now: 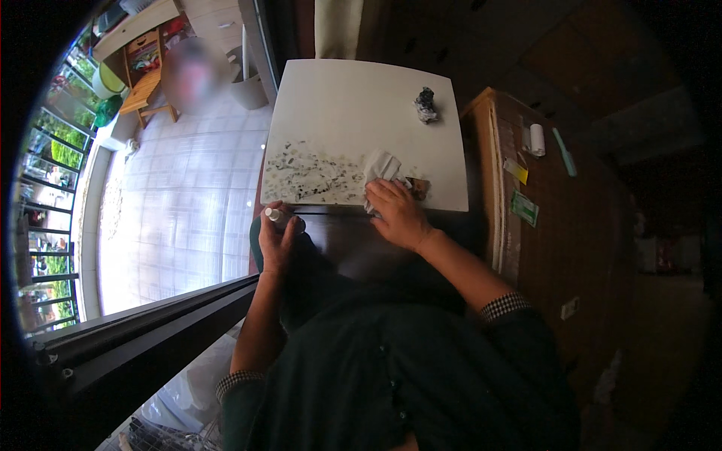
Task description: Cleaning a white desk top using a spray bottle and a cloth.
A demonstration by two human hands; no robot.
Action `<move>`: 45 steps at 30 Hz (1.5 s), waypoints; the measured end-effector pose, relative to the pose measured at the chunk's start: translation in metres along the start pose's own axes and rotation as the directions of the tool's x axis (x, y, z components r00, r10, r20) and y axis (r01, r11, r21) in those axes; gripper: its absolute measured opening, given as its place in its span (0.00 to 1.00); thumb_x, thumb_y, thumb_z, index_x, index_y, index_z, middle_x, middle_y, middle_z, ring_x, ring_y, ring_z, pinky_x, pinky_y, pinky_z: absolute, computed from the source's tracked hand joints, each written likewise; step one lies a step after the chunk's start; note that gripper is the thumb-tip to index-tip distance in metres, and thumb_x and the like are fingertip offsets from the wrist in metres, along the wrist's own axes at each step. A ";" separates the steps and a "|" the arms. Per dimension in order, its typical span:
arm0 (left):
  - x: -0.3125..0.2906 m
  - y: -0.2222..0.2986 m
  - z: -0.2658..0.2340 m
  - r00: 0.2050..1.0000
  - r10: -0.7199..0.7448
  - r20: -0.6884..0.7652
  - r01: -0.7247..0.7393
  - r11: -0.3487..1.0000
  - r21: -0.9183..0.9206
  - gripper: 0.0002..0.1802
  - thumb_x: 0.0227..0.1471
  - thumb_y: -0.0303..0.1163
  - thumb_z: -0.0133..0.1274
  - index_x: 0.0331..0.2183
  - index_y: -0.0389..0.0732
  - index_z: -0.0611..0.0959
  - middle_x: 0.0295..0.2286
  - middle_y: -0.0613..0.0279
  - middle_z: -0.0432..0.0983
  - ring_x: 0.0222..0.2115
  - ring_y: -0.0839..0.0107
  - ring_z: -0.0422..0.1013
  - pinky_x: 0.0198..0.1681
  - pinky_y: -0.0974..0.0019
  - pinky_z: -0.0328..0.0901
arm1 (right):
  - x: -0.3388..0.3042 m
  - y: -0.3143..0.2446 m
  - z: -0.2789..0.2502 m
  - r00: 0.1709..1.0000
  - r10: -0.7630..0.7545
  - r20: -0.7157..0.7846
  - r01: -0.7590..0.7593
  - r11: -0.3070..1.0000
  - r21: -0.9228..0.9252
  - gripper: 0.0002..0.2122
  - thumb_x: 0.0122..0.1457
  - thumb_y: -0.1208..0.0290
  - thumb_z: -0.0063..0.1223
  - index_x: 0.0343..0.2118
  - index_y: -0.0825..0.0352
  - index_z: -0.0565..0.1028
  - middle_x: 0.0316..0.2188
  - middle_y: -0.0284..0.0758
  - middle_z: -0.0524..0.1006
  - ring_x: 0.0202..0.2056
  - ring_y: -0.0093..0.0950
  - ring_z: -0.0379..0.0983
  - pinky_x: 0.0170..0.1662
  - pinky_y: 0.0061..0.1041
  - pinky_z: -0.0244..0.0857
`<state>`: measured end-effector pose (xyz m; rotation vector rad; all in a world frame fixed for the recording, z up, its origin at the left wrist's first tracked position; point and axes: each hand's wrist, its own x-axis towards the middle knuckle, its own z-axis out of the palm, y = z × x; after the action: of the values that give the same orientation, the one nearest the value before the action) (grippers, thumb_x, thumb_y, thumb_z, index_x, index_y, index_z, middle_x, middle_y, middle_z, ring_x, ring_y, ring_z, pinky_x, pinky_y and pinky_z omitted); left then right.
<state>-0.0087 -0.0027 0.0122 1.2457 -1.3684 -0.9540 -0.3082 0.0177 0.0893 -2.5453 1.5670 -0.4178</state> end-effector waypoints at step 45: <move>0.000 -0.001 0.001 0.999 -0.033 0.017 0.034 0.999 -0.026 0.25 0.57 0.28 0.61 0.54 0.37 0.72 0.44 0.56 0.77 0.45 0.68 0.74 0.51 0.65 0.67 | 0.005 -0.014 -0.004 1.000 0.015 -0.023 -0.015 1.000 0.010 0.27 0.53 0.72 0.61 0.57 0.72 0.70 0.61 0.40 0.67 0.65 0.38 0.58 0.68 0.44 0.50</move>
<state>-0.0098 -0.0026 0.0114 1.2468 -1.3474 -1.0050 -0.2948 0.0194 0.0974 -2.5284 1.5865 -0.4538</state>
